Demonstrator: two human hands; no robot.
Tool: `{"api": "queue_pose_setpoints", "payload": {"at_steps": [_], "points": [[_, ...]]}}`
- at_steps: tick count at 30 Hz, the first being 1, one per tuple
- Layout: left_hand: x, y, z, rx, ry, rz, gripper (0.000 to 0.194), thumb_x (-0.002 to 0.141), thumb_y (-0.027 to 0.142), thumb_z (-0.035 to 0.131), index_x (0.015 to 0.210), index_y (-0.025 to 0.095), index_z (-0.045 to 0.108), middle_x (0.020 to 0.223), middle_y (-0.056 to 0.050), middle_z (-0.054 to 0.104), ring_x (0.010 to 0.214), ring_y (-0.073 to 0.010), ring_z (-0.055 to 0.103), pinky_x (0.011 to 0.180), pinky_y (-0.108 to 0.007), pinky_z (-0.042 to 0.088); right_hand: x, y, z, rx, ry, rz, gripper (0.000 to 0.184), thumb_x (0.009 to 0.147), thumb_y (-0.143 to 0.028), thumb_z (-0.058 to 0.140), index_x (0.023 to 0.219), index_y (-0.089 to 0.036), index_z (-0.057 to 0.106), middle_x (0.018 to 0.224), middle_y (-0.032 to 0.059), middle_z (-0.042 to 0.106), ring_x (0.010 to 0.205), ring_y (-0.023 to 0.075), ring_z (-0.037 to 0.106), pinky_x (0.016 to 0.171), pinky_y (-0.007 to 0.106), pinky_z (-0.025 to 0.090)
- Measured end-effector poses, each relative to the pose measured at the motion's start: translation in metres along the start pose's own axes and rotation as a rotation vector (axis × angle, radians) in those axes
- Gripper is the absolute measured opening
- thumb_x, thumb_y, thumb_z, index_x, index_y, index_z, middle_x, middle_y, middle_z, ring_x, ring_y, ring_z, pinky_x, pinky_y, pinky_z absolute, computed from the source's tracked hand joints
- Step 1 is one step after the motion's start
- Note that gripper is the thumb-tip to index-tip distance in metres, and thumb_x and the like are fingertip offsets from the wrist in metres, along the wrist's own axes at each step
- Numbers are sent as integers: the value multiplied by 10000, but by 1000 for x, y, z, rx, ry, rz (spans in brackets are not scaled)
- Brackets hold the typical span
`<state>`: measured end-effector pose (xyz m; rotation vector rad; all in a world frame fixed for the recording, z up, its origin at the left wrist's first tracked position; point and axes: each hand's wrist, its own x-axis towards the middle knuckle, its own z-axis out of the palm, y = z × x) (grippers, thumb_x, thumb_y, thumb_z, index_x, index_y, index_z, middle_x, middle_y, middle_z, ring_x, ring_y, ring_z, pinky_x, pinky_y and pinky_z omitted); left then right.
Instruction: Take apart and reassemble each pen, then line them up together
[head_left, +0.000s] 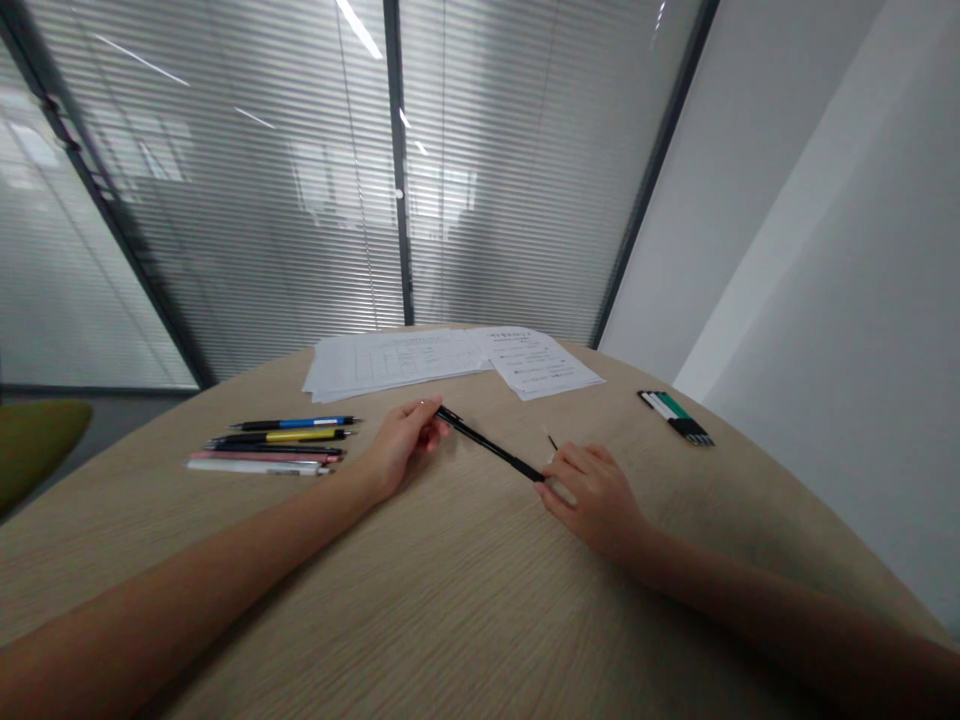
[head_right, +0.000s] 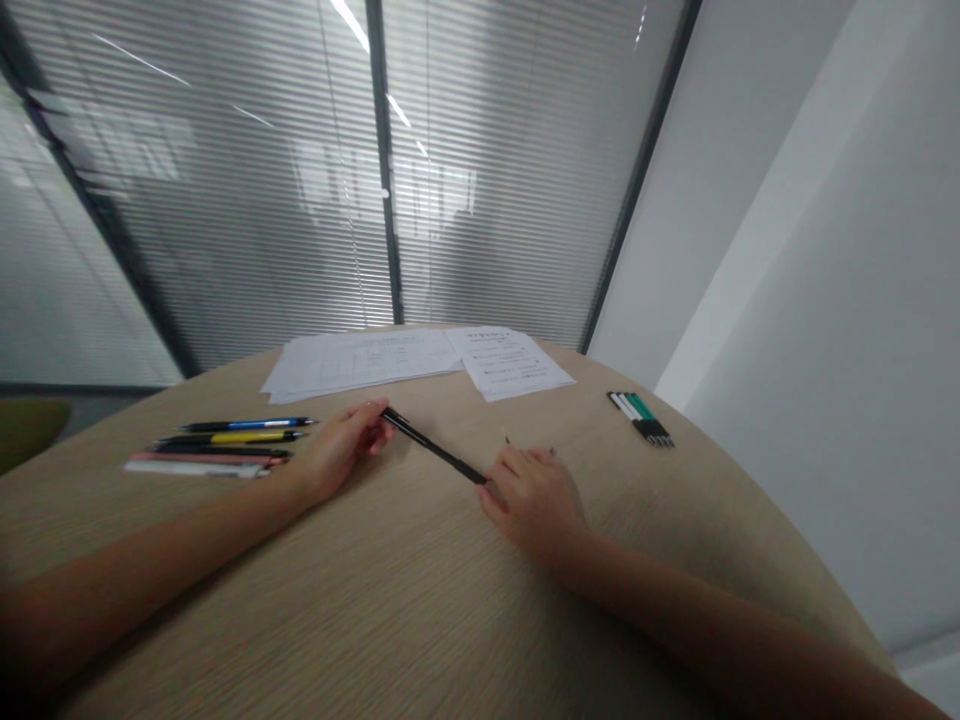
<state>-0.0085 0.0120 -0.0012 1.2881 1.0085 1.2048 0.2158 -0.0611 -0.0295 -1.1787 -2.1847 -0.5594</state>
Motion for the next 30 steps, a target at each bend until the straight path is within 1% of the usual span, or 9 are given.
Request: {"api": "queue_pose_setpoints", "payload": {"at_steps": [4,7,10,16,22,24,26,28,30], "points": [[-2,1,1,1,-53,-1,275,671,389,545,603,128,488,514,9,555,376,-51,388,391,-184,258,1,0,-2,17,17,16,95,745,-212,505,689,-175,572,685,28,580,673,153,528,671,291,359],[-5,2,3,41,-172,-17,266,668,376,567,614,120,516,563,-6,589,395,-52,406,405,-186,274,1,1,-2,44,31,45,78,747,-209,508,708,-175,567,696,25,579,689,152,530,678,293,357],[-10,5,5,101,-293,-43,225,633,335,612,644,119,548,596,-7,610,414,-53,423,428,-187,293,1,3,0,55,48,73,70,748,-213,511,732,-170,563,707,31,570,705,159,524,674,296,361],[-16,8,8,259,-352,-29,196,581,306,656,650,138,585,533,38,558,463,-59,430,451,-176,308,1,4,0,71,73,112,54,732,-205,534,767,-167,552,752,44,554,743,175,511,681,307,374],[-12,-1,8,382,-428,-41,198,546,286,664,655,143,581,553,51,546,479,-62,451,455,-174,325,2,8,2,138,106,123,50,731,-186,530,780,-185,538,776,46,545,773,181,499,710,325,390],[-12,-4,8,451,-445,-11,199,562,275,642,704,142,597,570,45,556,498,-72,470,473,-181,346,2,9,3,165,118,130,57,732,-182,524,787,-191,534,783,47,540,783,182,497,717,331,396],[-12,-5,8,505,-473,48,215,590,270,612,762,142,612,629,24,588,552,-91,509,518,-196,382,2,10,3,192,131,129,59,734,-182,521,790,-198,531,782,45,534,786,180,497,719,331,402],[-12,-5,9,574,-512,152,209,625,270,580,787,145,622,698,-1,618,633,-115,543,593,-217,414,2,10,4,225,143,123,61,738,-179,517,793,-205,527,780,40,530,784,177,497,718,327,407],[-12,-4,9,671,-521,295,186,656,262,556,787,154,631,743,-16,633,702,-132,557,670,-238,421,2,10,3,254,145,125,67,734,-171,518,791,-207,525,780,38,527,784,176,497,715,326,410]]}}
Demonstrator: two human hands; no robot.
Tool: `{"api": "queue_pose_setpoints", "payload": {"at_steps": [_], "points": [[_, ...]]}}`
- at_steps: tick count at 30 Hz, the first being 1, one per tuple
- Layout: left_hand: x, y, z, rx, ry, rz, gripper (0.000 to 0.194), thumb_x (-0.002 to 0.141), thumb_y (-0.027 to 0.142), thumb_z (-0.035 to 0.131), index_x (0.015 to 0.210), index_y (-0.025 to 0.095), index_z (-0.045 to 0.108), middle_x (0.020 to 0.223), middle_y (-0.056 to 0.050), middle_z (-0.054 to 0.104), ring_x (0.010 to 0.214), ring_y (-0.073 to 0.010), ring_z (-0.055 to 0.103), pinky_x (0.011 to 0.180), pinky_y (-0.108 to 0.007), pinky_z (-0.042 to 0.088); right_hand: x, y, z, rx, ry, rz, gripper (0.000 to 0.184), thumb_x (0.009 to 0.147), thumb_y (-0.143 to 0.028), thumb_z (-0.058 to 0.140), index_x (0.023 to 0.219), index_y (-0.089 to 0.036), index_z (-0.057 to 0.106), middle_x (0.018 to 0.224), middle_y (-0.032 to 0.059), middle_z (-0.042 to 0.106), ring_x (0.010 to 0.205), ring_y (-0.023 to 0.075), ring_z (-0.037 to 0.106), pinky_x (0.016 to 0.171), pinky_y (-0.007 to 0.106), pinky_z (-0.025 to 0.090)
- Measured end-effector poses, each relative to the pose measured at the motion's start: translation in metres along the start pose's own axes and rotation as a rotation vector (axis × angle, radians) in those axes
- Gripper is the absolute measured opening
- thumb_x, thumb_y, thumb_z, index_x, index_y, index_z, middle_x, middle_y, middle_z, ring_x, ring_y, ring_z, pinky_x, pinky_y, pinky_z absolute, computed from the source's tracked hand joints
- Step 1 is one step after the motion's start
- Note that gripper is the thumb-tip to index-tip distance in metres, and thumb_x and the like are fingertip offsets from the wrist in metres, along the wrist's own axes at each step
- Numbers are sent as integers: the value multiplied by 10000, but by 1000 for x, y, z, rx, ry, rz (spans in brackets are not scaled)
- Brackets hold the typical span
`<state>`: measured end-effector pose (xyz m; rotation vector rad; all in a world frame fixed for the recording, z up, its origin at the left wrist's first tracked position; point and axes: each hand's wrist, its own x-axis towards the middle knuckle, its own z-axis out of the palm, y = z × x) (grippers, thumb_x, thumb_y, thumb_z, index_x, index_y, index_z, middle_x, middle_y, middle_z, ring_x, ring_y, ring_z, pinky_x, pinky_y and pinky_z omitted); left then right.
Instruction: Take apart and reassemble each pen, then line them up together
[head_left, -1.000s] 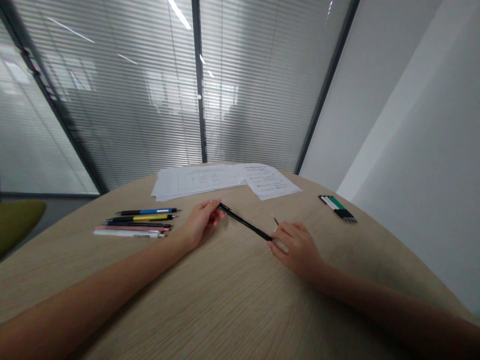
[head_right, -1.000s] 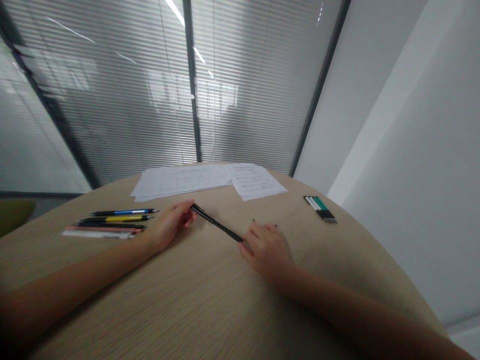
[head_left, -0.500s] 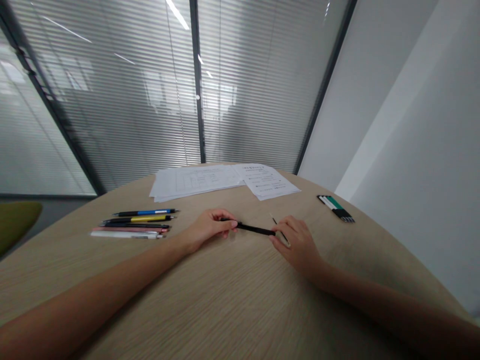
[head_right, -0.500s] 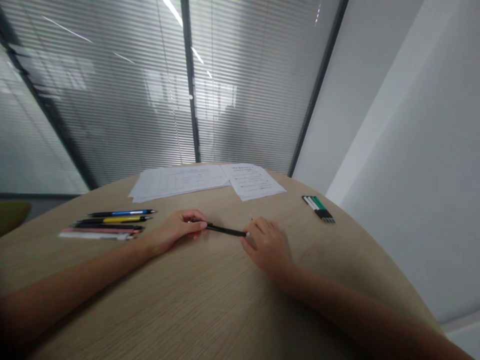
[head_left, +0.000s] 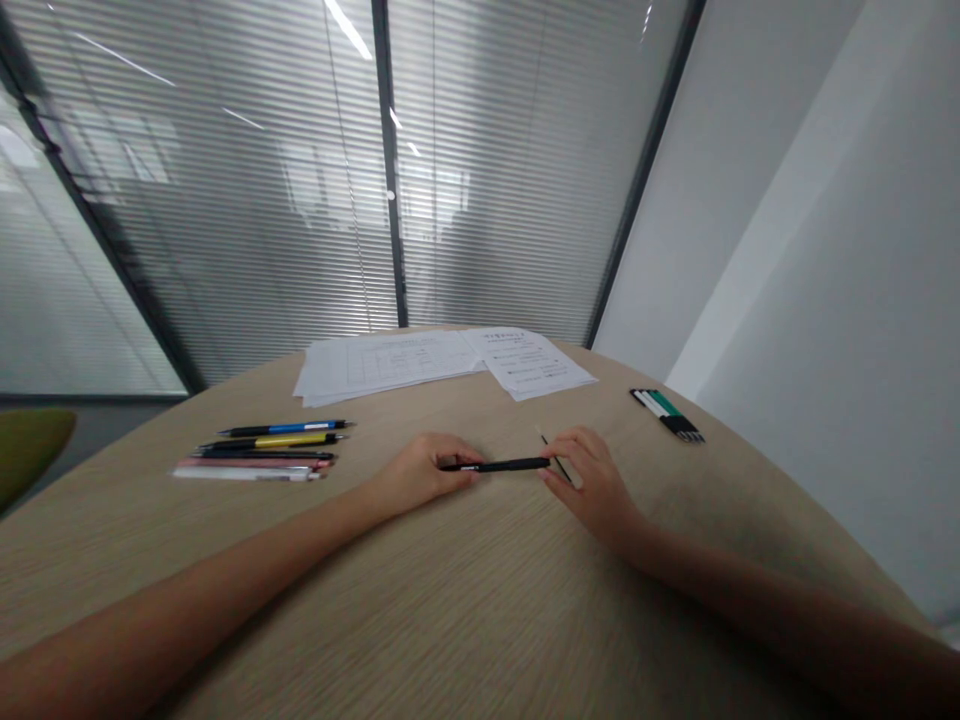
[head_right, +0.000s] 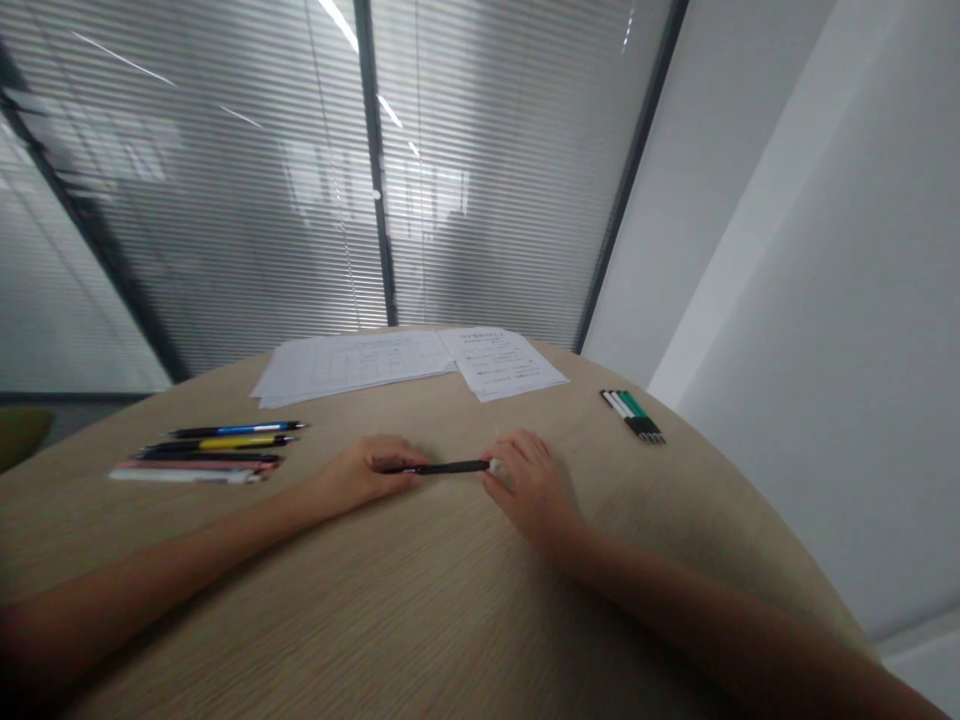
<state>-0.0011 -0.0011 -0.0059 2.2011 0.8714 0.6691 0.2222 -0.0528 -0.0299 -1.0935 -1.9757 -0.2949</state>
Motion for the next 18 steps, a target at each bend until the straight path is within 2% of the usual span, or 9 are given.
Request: {"api": "queue_pose_setpoints", "payload": {"at_steps": [3,7,10,13,18], "points": [[0,1,-1,142,109,50,174,683,233,526,810,161,622,789,-23,640,750,-141,562,720,-249,418,1,-1,0,20,5,49,138,710,-155,534,842,-197,523,793,43,525,785,177,493,710,323,416],[0,2,-1,140,256,-44,193,691,255,510,834,155,594,819,-29,640,763,-149,567,696,-245,426,2,2,2,-40,2,150,341,691,-160,544,1026,-180,484,822,48,531,801,183,490,726,334,415],[0,3,-3,99,325,-109,208,684,296,524,834,165,583,802,-23,645,777,-162,572,698,-251,421,0,6,5,-155,-37,181,331,692,-212,559,1019,-201,511,884,63,539,847,208,486,740,369,397],[0,4,-5,0,314,-163,225,699,322,510,860,175,564,803,-21,658,782,-168,585,712,-259,420,-2,10,7,-234,-76,194,242,683,-260,584,921,-216,574,887,69,540,842,224,484,711,380,391],[-1,5,-5,-101,280,-150,200,733,329,471,853,183,536,826,-34,663,770,-167,594,725,-274,424,-3,10,8,-260,-111,185,134,664,-277,612,785,-220,616,846,65,539,802,220,472,680,370,389]]}}
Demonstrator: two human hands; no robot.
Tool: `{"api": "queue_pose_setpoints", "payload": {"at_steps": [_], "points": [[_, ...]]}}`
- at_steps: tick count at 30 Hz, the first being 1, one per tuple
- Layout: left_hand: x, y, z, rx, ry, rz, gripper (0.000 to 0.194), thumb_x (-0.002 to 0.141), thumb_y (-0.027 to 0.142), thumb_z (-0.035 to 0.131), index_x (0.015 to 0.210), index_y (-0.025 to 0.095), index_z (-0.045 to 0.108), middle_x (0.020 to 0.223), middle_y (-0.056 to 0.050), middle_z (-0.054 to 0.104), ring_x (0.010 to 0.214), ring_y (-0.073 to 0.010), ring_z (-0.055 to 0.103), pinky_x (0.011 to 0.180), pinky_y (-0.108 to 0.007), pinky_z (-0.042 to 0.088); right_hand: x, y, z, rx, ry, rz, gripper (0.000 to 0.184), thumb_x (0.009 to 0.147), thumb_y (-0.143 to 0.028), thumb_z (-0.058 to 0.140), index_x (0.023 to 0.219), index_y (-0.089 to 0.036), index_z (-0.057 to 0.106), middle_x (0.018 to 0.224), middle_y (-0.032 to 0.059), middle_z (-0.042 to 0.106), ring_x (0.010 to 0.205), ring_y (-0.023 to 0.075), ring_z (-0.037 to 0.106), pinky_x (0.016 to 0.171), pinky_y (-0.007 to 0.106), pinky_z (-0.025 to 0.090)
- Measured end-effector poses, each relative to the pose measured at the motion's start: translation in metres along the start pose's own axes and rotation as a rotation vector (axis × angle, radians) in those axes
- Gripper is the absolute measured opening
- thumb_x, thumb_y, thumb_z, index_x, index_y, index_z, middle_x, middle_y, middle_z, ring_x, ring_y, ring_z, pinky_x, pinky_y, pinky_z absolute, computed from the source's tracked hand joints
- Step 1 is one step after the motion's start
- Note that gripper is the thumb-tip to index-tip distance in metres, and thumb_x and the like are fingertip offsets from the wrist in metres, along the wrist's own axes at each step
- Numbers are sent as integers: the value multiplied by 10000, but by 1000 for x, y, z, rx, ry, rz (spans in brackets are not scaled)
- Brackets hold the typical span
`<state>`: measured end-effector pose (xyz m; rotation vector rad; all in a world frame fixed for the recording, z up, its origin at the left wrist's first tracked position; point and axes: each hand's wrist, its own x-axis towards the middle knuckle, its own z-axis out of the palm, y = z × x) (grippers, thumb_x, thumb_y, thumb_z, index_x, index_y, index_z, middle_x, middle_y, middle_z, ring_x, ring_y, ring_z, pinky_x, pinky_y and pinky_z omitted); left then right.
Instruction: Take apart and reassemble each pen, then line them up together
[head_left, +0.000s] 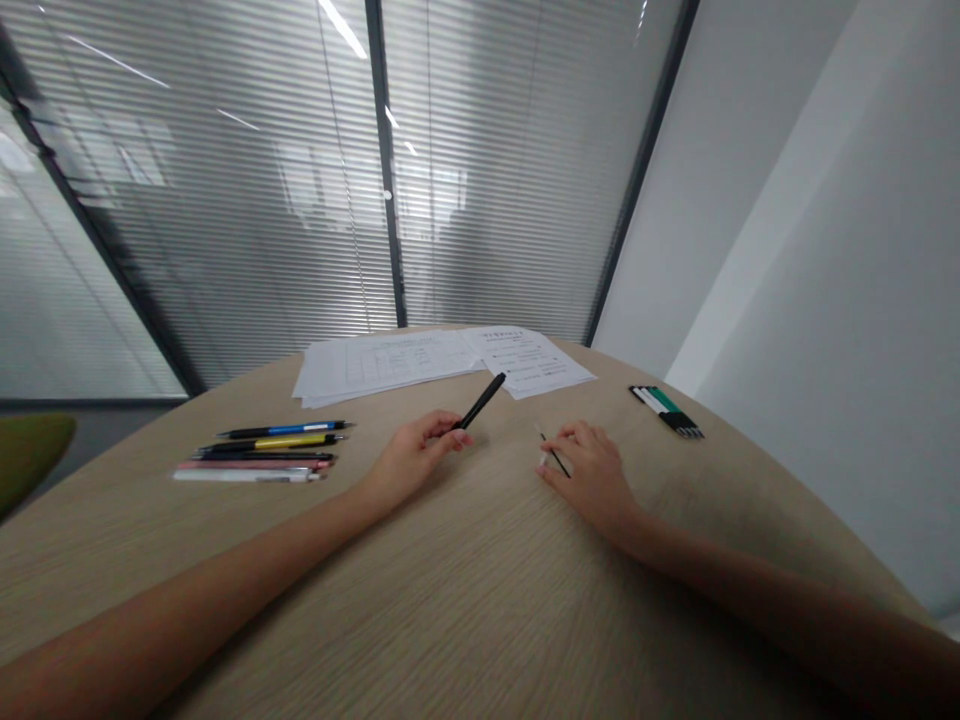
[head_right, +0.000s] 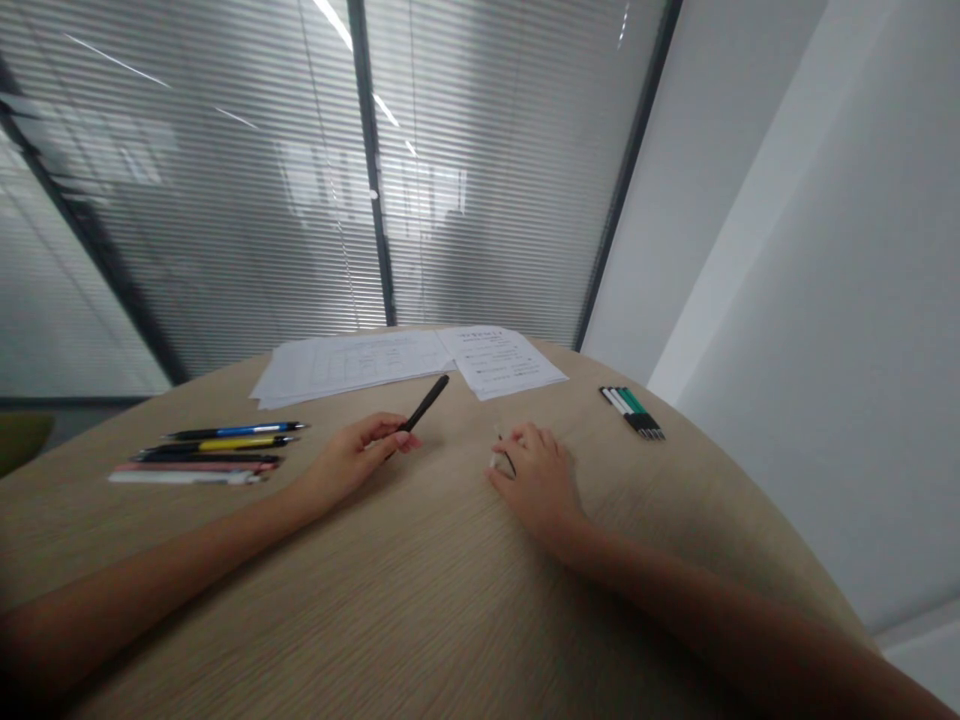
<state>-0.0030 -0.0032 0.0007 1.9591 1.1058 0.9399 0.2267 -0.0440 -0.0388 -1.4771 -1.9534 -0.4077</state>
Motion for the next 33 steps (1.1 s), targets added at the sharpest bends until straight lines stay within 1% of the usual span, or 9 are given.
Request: {"api": "queue_pose_setpoints", "payload": {"at_steps": [5,9,15,18,21,24,28,33], "points": [[-2,4,2,-8,0,21,189,728,305,481,862,180,524,851,-40,660,814,-169,590,771,-292,407,0,1,0,-10,-49,-16,20,680,-215,595,695,-215,609,831,60,546,785,212,470,674,360,386],[-1,2,2,64,23,48,218,713,331,508,857,170,537,835,-41,652,821,-177,583,764,-292,404,1,1,0,33,-58,-26,29,703,-200,569,697,-205,596,817,52,556,791,202,484,701,357,389],[1,-4,3,172,43,99,189,703,320,526,823,182,573,846,-35,640,799,-171,572,714,-263,414,1,-3,-3,196,-31,-65,86,715,-136,503,753,-186,561,774,41,598,780,176,523,721,322,413],[2,-8,3,239,38,123,187,712,307,520,836,185,588,857,-37,639,811,-175,566,725,-268,412,-1,-5,-4,245,-49,-23,110,710,-129,489,765,-190,563,751,37,616,744,165,550,694,305,428],[3,-11,2,293,-4,147,178,720,280,505,840,187,597,852,-35,640,808,-171,564,748,-271,406,-2,-6,-6,276,-80,49,132,703,-133,486,774,-205,570,722,18,629,652,141,566,627,273,437],[4,-13,1,311,-36,140,169,711,261,505,833,196,602,827,-25,645,787,-169,566,747,-273,407,-1,-7,-7,296,-54,48,135,703,-141,481,769,-215,573,679,1,621,582,119,553,576,244,432],[5,-13,1,326,-42,148,167,697,250,512,824,199,608,831,-23,647,787,-171,564,751,-274,406,1,-7,-8,315,-26,20,125,710,-145,480,769,-208,570,688,7,610,568,110,540,564,230,431],[4,-13,1,350,-57,176,177,708,258,506,832,189,611,835,-34,646,786,-177,560,750,-281,401,2,-6,-8,324,-22,108,84,714,-184,504,754,-200,575,641,0,596,547,116,542,550,239,435]]}}
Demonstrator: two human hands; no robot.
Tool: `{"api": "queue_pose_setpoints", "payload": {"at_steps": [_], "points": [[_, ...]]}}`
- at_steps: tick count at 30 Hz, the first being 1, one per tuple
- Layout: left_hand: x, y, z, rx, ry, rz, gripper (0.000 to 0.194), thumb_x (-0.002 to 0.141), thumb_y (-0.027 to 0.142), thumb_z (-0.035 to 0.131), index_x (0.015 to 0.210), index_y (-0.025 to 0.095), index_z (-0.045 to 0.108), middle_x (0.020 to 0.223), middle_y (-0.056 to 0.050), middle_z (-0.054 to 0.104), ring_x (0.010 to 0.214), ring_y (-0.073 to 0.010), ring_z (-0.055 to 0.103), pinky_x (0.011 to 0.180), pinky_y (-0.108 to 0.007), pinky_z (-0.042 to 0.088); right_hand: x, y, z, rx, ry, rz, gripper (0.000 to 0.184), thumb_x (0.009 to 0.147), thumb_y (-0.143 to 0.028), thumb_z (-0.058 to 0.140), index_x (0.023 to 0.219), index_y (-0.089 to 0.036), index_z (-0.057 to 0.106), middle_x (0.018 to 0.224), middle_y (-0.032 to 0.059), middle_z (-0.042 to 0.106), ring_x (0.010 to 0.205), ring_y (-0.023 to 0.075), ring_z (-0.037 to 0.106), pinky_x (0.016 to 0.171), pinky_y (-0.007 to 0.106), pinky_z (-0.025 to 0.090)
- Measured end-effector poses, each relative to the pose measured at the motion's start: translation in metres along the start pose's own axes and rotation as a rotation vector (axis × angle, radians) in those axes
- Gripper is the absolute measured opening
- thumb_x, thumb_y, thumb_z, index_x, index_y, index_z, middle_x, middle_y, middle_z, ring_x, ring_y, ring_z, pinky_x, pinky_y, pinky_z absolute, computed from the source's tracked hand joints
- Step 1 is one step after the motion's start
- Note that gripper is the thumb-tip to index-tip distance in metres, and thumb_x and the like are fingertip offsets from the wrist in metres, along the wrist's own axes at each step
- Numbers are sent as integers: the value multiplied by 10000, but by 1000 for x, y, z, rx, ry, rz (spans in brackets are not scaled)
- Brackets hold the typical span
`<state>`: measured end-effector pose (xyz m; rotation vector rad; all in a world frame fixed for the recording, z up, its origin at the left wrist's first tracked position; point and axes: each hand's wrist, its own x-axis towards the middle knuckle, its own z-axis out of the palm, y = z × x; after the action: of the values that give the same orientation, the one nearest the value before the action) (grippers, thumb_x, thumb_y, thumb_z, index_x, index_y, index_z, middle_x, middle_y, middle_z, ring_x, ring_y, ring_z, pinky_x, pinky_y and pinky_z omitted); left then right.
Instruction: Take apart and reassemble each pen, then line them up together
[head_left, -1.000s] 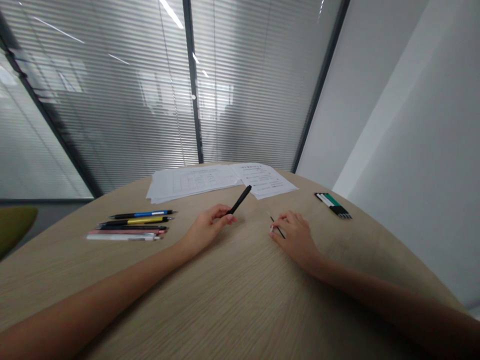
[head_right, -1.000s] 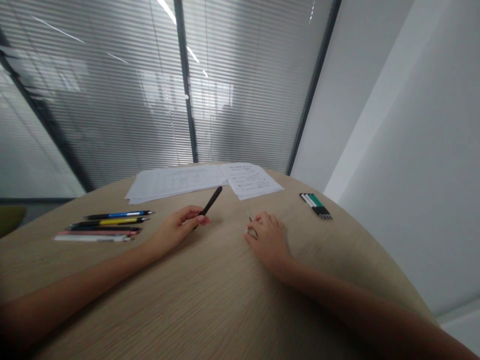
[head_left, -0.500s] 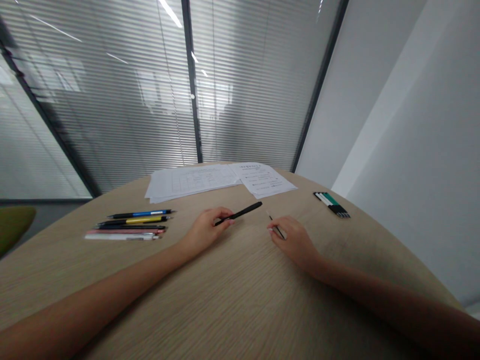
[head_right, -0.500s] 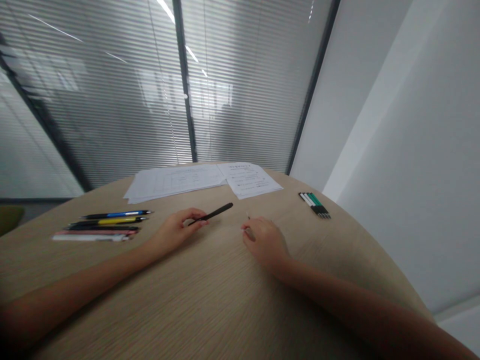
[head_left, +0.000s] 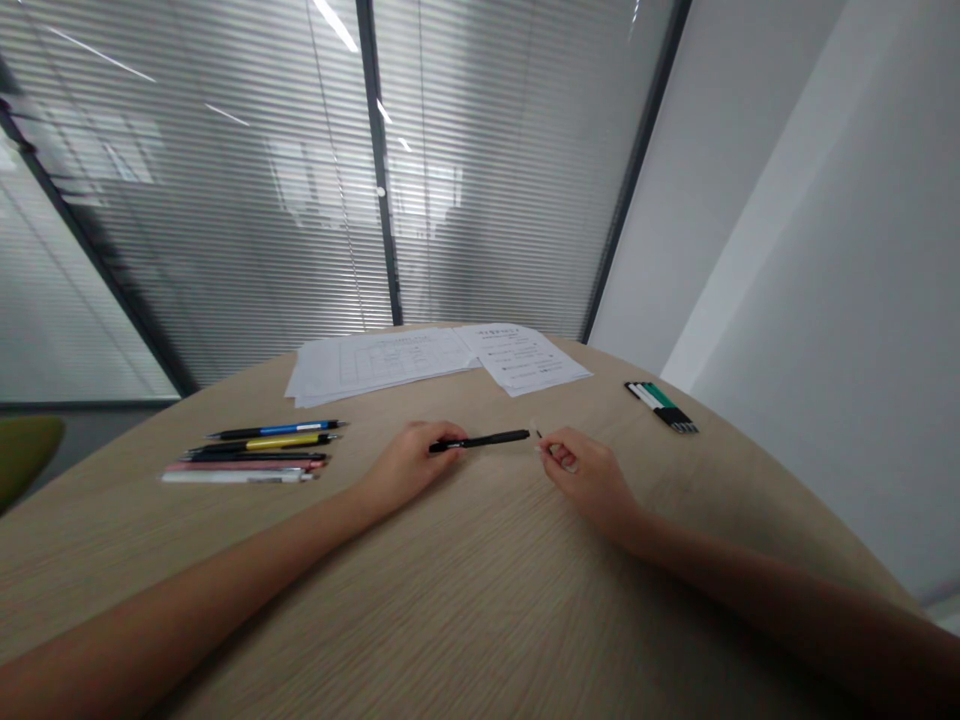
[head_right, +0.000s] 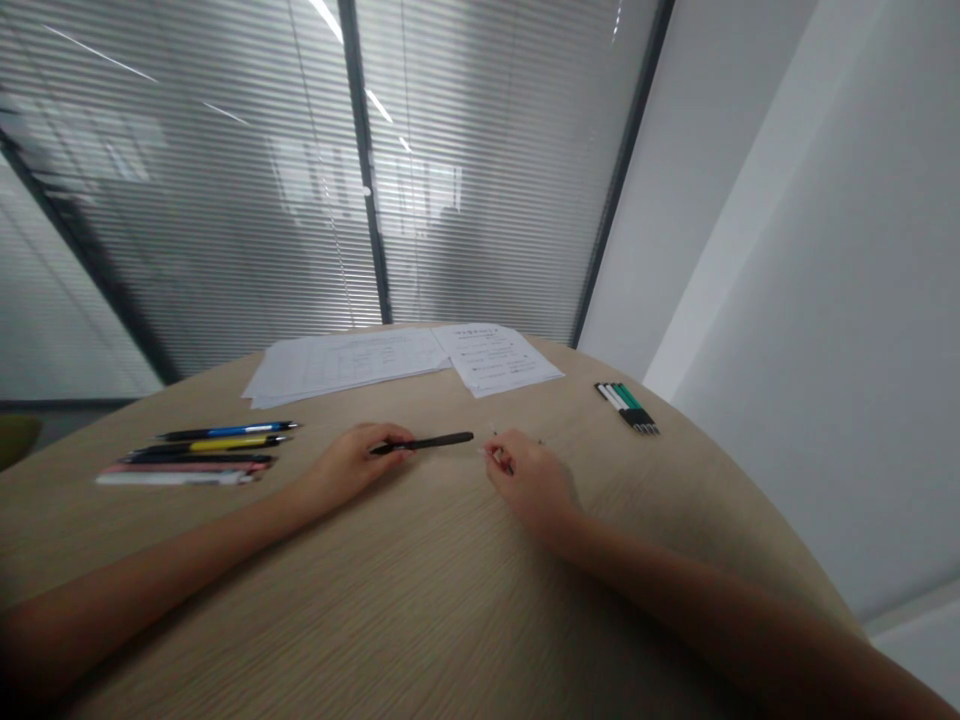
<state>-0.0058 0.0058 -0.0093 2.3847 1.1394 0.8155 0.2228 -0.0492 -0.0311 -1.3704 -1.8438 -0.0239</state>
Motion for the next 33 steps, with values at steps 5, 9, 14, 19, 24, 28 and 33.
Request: {"api": "queue_pose_setpoints", "payload": {"at_steps": [5,9,14,19,24,28,33], "points": [[-1,1,-1,0,-4,15,164,704,248,515,825,200,614,840,-21,645,788,-174,555,764,-284,391,-1,-3,-2,53,9,61,96,713,-199,514,762,-211,596,572,-21,587,488,111,522,518,235,427],[-1,2,-1,21,-18,17,169,710,261,514,833,204,616,829,-18,645,784,-174,552,761,-280,388,0,-5,-4,80,8,50,98,722,-204,509,753,-209,602,581,-21,576,474,101,490,501,227,412],[-1,3,-1,17,-25,9,163,701,259,524,818,203,623,806,-18,648,753,-171,556,729,-266,390,2,-3,-5,75,19,0,108,737,-201,490,757,-210,596,603,-16,559,499,104,473,501,226,400],[-1,4,-1,27,-28,24,159,706,240,511,812,196,621,797,-16,648,752,-170,560,723,-264,388,2,-3,-5,79,36,-14,106,741,-184,481,760,-196,585,634,-7,547,522,105,465,515,228,399],[-1,4,-1,54,-30,42,165,715,241,508,824,191,621,807,-21,650,761,-172,563,721,-259,392,2,-5,-6,82,54,-18,100,736,-160,485,768,-198,572,633,-8,531,527,105,456,517,224,399],[0,3,0,56,-40,41,164,715,250,513,826,192,619,811,-19,650,756,-168,564,713,-256,396,2,-5,-6,85,57,-14,95,743,-158,484,774,-196,566,651,-5,544,537,103,464,527,221,402],[0,2,1,83,-52,36,174,721,253,509,841,181,612,804,-16,648,747,-158,565,695,-250,404,2,-4,-5,64,68,-11,82,748,-170,484,767,-189,561,658,-2,545,544,102,468,537,223,402]]}}
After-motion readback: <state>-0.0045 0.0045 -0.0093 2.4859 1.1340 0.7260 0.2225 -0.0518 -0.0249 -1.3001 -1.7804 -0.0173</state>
